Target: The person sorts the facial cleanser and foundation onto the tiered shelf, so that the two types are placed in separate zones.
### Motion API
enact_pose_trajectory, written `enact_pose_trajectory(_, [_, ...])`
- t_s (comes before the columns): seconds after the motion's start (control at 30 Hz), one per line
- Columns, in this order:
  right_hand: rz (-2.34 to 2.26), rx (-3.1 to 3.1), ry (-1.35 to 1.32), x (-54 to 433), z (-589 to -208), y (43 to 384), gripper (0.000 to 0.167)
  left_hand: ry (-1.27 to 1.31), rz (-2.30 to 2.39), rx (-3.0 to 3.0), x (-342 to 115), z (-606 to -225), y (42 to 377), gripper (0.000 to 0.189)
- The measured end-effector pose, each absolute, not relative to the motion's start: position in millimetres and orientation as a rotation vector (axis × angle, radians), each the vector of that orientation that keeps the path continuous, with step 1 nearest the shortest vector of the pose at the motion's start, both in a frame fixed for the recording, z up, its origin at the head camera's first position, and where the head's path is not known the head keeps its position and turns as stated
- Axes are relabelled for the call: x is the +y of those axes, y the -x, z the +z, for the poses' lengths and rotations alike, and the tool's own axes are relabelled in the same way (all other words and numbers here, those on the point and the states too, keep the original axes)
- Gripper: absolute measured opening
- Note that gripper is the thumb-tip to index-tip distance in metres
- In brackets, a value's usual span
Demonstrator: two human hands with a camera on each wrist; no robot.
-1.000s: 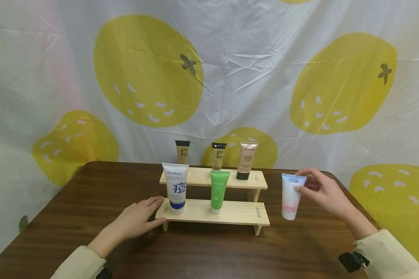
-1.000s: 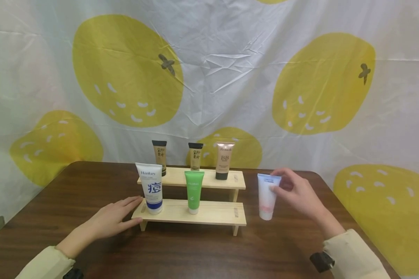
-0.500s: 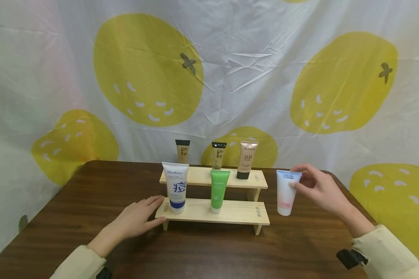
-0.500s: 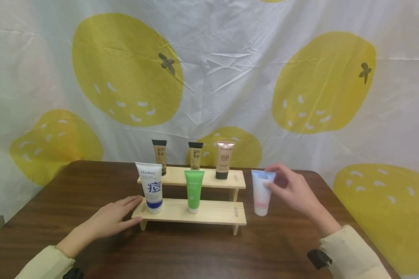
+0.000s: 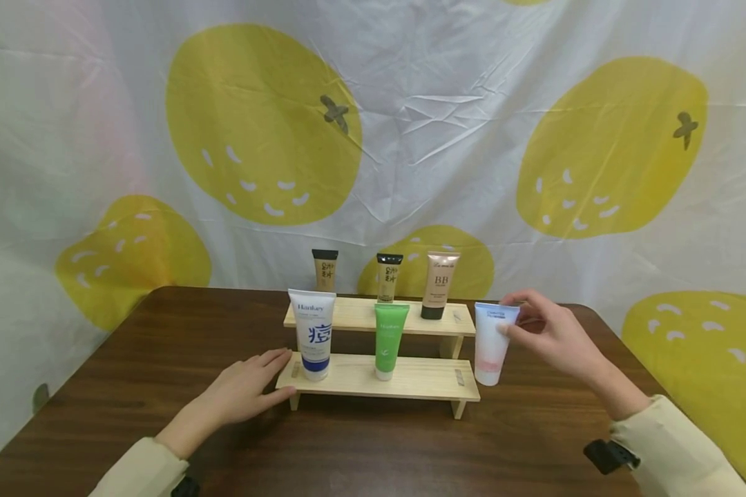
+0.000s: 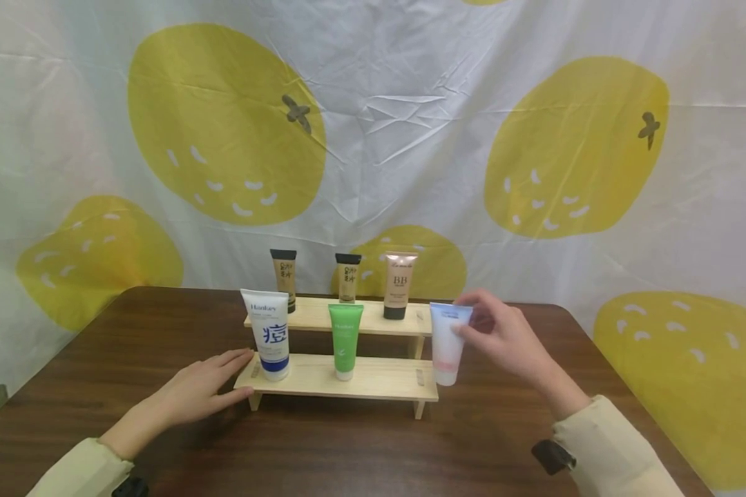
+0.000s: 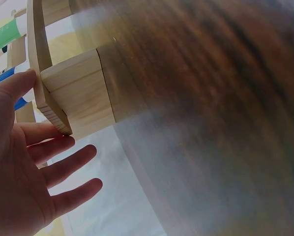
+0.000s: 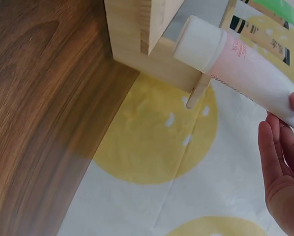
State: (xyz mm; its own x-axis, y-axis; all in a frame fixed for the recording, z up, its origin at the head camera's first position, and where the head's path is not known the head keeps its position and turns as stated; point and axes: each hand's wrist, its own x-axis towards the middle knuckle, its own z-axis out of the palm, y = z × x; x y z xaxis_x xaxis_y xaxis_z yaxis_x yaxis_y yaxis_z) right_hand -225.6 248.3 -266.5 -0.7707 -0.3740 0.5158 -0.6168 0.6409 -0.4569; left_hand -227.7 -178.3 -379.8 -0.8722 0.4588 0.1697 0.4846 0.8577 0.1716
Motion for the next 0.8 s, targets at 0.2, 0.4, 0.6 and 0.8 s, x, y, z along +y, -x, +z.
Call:
enact_pose_trajectory(0.2, [0.943,-2.487,-0.795,231,-261,218,0.025,0.752,-0.310,-2.895,-179,-380,228,0.072])
enact_pose_trajectory(0.4, [0.999,-2.463,-0.817,235,-279,237,0.027,0.745,-0.314,-2.906,-179,-380,228,0.072])
enact_pose_trajectory(0.6, [1.028,-2.445,-0.837,234,-292,250,0.027,0.742,-0.317,-2.910,-179,-380,228,0.073])
enact_pose_trajectory(0.8, [1.052,-2.433,-0.849,227,-295,250,0.027,0.742,-0.318,-2.914,-179,-380,229,0.073])
